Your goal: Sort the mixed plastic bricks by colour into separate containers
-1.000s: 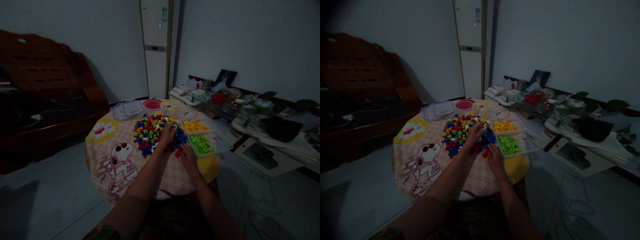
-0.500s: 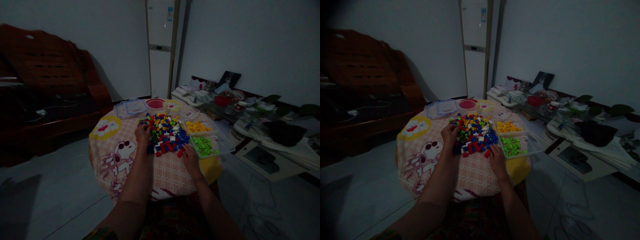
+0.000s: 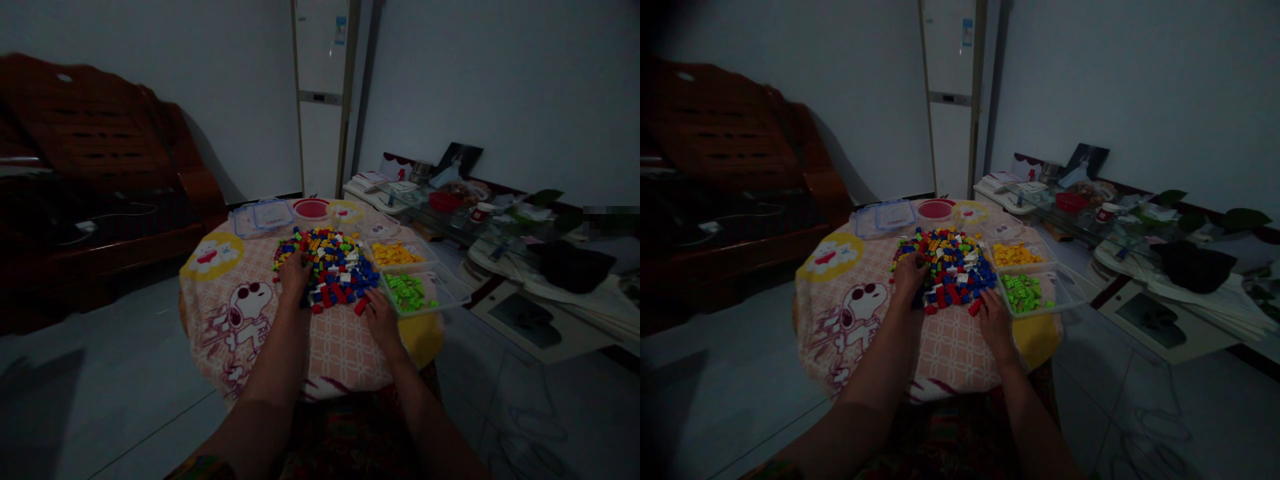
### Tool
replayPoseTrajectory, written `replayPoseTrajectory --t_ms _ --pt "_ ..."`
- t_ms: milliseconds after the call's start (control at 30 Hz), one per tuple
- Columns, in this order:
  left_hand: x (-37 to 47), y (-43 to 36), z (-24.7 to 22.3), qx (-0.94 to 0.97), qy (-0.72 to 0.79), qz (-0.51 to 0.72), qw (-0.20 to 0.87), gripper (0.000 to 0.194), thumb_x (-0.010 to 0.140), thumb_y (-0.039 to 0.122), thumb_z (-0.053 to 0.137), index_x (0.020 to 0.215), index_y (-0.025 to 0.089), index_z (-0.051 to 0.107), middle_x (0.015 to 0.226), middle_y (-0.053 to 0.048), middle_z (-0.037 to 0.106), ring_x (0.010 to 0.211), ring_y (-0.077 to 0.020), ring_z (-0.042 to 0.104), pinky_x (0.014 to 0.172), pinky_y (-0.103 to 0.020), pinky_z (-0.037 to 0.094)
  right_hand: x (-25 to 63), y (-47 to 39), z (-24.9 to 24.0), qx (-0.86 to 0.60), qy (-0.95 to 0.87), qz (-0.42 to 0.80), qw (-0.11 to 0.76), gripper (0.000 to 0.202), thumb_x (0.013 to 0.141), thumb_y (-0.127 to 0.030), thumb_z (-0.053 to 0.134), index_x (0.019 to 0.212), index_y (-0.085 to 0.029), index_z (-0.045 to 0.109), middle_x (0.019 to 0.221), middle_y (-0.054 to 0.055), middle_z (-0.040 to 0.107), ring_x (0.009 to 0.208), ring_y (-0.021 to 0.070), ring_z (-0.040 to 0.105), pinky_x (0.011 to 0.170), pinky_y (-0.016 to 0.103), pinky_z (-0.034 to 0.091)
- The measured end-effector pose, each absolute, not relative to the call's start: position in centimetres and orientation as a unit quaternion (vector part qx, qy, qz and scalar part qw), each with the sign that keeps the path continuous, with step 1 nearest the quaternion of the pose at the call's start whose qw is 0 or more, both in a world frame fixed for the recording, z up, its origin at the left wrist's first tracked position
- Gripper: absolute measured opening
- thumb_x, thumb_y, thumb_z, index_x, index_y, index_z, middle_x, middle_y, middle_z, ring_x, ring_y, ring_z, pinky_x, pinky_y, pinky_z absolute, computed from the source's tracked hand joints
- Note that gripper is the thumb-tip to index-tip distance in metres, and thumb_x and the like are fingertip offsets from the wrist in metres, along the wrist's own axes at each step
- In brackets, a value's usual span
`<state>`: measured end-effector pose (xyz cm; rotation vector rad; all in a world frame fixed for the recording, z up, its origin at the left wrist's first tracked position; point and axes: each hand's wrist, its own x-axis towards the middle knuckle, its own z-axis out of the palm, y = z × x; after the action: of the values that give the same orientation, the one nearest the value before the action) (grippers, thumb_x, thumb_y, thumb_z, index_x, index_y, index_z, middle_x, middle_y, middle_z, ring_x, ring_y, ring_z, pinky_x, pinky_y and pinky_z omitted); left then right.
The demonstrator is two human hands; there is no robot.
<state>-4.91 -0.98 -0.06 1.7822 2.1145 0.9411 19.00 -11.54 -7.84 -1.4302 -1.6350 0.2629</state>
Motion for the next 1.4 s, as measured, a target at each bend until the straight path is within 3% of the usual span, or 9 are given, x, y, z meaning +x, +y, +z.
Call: replayPoseTrajectory --t_ms 167,400,567,700,833,967,1133,1400 --pt "-4.7 -1.0 -0.1 0.611 0.715 0.32 0.113 0.032 0.08 0.022 0.071 0.111 0.023 0.068 0.111 -0.007 0.075 0.105 -0.0252 0.068 0.086 -0.033 0.049 19.0 -11.6 -7.8 -0.585 -0.665 0.102 0.453 0.042 0.092 -0.021 0.047 0.126 -0.018 0.071 0.137 0.013 0.065 0.129 0.0258 0.059 0.116 0.048 0.042" --pt "-4.7 -0.7 -0.1 0.586 0.696 0.39 0.141 0.027 0.081 0.026 0.07 0.108 0.021 0.07 0.101 -0.006 0.076 0.096 -0.0227 0.07 0.082 -0.031 0.052 18.9 -11.6 -7.7 -0.58 -0.668 0.103 0.454 0.042 0.092 -0.02 0.047 0.127 -0.019 0.07 0.139 0.014 0.064 0.129 0.0261 0.059 0.116 0.049 0.043" --pt "-1.5 -1.0 0.1 0.65 0.543 0.464 0.26 0.017 0.077 0.023 0.071 0.093 0.017 0.074 0.091 -0.005 0.076 0.082 -0.019 0.07 0.077 -0.028 0.053 19.0 -11.5 -7.8 -0.58 -0.669 0.095 0.456 0.042 0.091 -0.019 0.048 0.127 -0.021 0.07 0.139 0.012 0.064 0.129 0.0255 0.059 0.116 0.049 0.043" --pt "3.7 -2.0 0.1 0.71 0.377 0.453 0.385 0.023 0.079 0.027 0.07 0.098 0.017 0.076 0.086 -0.004 0.076 0.077 -0.0189 0.069 0.074 -0.029 0.055 19.1 -11.2 -8.0 -0.577 -0.674 0.091 0.452 0.044 0.091 -0.018 0.047 0.128 -0.019 0.069 0.138 0.013 0.065 0.129 0.0259 0.059 0.115 0.049 0.044" --pt "6.8 -2.8 -0.2 0.728 0.279 0.457 0.428 0.035 0.082 0.029 0.069 0.115 0.017 0.074 0.113 -0.01 0.076 0.096 -0.0221 0.072 0.085 -0.032 0.057 19.1 -11.2 -7.9 -0.57 -0.683 0.094 0.446 0.045 0.09 -0.017 0.047 0.13 -0.017 0.068 0.141 0.014 0.062 0.133 0.0264 0.056 0.115 0.047 0.044" --pt "5.4 -2.6 -0.6 0.737 0.314 0.456 0.387 0.034 0.085 0.023 0.065 0.118 0.017 0.073 0.116 -0.011 0.075 0.097 -0.0224 0.072 0.09 -0.035 0.056 19.0 -11.4 -7.7 -0.573 -0.679 0.097 0.448 0.044 0.091 -0.017 0.046 0.129 -0.016 0.068 0.139 0.015 0.063 0.131 0.0262 0.057 0.115 0.048 0.044" --pt "1.2 -1.6 -0.5 0.73 0.483 0.415 0.249 0.026 0.083 0.014 0.064 0.105 0.019 0.077 0.108 -0.009 0.077 0.098 -0.0227 0.072 0.093 -0.035 0.054 18.9 -11.5 -7.8 -0.577 -0.672 0.103 0.452 0.043 0.092 -0.019 0.046 0.128 -0.018 0.069 0.14 0.014 0.063 0.132 0.0258 0.056 0.117 0.049 0.042" --pt "-3.1 -1.2 0.4 0.622 0.718 0.3 0.095 0.021 0.084 0.03 0.069 0.102 0.022 0.073 0.103 -0.01 0.077 0.102 -0.0276 0.07 0.086 -0.035 0.052 19.0 -11.5 -7.9 -0.579 -0.671 0.1 0.452 0.042 0.092 -0.019 0.047 0.128 -0.022 0.069 0.14 0.011 0.063 0.131 0.0254 0.057 0.116 0.049 0.043"
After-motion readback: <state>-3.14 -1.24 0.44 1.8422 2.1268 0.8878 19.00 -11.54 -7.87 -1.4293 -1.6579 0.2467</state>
